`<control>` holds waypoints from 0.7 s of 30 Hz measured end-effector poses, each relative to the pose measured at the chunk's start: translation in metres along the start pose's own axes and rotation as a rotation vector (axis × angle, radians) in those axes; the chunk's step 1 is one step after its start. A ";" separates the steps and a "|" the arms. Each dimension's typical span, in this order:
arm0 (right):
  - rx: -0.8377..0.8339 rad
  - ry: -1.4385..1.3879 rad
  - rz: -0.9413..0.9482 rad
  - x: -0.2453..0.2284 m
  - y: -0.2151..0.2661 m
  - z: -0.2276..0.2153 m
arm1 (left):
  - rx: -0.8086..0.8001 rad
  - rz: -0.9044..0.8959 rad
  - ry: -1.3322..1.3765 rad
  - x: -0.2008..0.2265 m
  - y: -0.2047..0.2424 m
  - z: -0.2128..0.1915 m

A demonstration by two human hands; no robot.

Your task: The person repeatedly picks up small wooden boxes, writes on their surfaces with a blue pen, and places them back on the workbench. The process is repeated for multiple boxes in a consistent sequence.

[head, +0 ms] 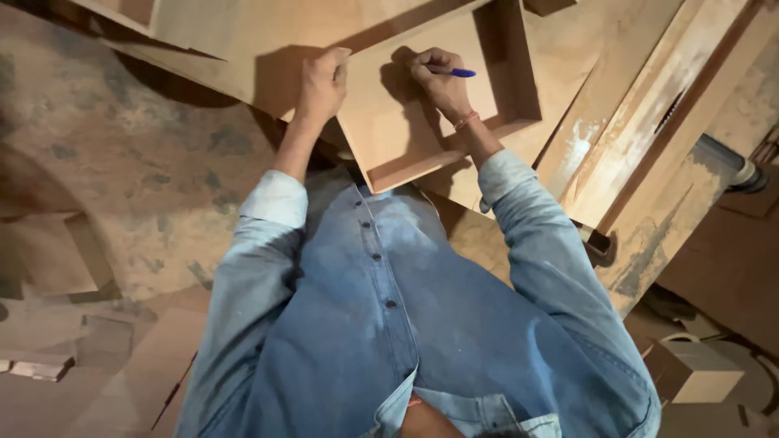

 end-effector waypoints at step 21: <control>0.278 0.115 -0.155 0.032 -0.015 -0.012 | 0.021 0.117 -0.011 -0.011 -0.003 0.007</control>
Point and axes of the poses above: each hand's wrist, its own y-axis away from the middle knuckle, its own z-axis out of the palm, x = y × z, the point moved 5 cm from there along -y, towards the middle knuckle, and after that the axes turned 7 degrees about x, right-handed, at the moved point
